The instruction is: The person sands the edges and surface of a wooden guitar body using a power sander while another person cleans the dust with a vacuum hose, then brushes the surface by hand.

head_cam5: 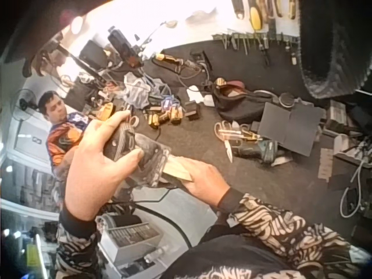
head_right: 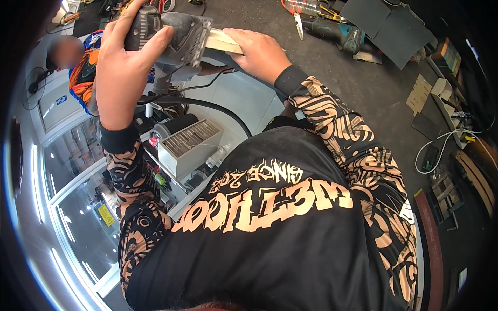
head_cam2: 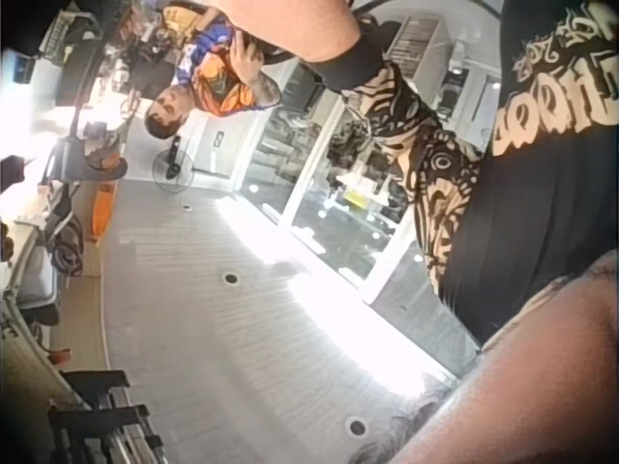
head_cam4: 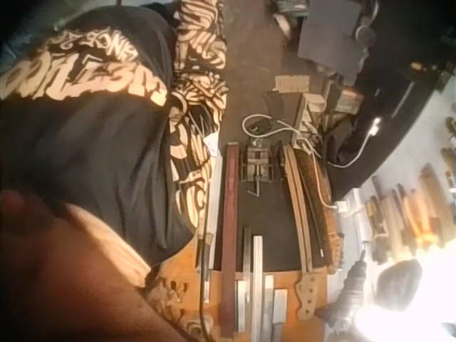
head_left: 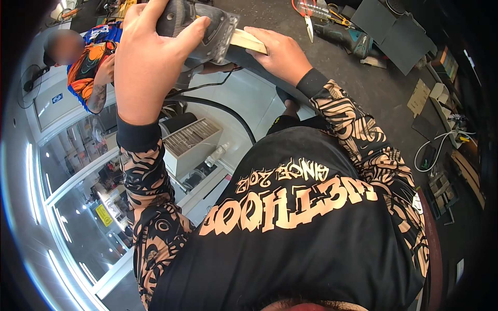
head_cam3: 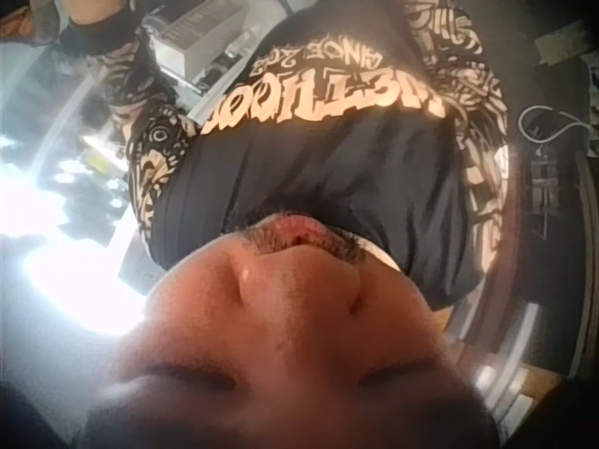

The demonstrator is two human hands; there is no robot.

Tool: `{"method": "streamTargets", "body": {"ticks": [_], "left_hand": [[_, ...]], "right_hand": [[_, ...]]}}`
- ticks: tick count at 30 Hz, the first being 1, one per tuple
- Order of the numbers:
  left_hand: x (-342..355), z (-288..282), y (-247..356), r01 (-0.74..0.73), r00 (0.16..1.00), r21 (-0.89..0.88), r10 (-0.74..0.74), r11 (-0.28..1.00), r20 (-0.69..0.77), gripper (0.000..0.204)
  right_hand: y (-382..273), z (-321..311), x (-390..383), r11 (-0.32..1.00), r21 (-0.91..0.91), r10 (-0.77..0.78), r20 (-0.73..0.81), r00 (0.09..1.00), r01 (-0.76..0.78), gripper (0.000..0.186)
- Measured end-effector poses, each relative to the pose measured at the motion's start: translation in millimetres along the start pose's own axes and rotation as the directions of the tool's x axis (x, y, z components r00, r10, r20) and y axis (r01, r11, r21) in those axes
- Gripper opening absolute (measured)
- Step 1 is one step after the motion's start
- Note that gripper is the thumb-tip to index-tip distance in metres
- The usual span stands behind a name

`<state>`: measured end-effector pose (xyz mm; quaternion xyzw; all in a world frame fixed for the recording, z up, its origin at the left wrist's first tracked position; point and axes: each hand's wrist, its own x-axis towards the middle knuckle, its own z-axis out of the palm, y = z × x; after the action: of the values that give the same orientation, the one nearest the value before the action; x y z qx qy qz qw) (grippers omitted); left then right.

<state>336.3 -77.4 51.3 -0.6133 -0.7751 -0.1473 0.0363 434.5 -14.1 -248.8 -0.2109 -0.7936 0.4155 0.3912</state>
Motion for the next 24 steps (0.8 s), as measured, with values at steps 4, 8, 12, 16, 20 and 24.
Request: {"method": "streamTargets", "body": {"ticks": [4,8,12,16,20,24], "left_hand": [[-2.8,7.9,-12.8,-0.058,0.997,0.014,0.058,0.998,-0.045,0.063],[0.8,2.1,-3.4,0.106,0.993,-0.033,-0.104,0.994,0.051,0.062],[-2.7,2.5,-37.2,-0.022,0.999,-0.042,0.020,0.999,-0.051,0.061],[-3.8,3.6,-39.8,-0.042,0.998,-0.023,0.041,0.999,-0.051,0.062],[-7.5,6.1,-23.3,0.043,0.999,-0.092,-0.044,0.995,-0.005,0.063],[-1.7,7.2,-34.4,0.007,1.000,-0.085,-0.008,0.996,-0.015,0.064]], "right_hand": [[-3.6,2.9,-0.4,1.000,0.000,0.008,0.008,1.000,-0.008,0.058],[-1.9,-0.9,-0.7,0.999,-0.004,0.036,0.042,0.998,-0.036,0.058],[-7.3,5.7,0.7,1.000,-0.001,0.007,0.029,1.000,-0.007,0.057],[-9.0,2.9,0.3,1.000,0.005,0.023,0.045,0.999,-0.024,0.057],[-9.1,-0.2,-0.7,1.000,-0.003,0.028,0.065,0.997,-0.028,0.057],[-5.9,-1.0,0.7,1.000,-0.003,0.012,0.040,0.999,-0.012,0.056]]}}
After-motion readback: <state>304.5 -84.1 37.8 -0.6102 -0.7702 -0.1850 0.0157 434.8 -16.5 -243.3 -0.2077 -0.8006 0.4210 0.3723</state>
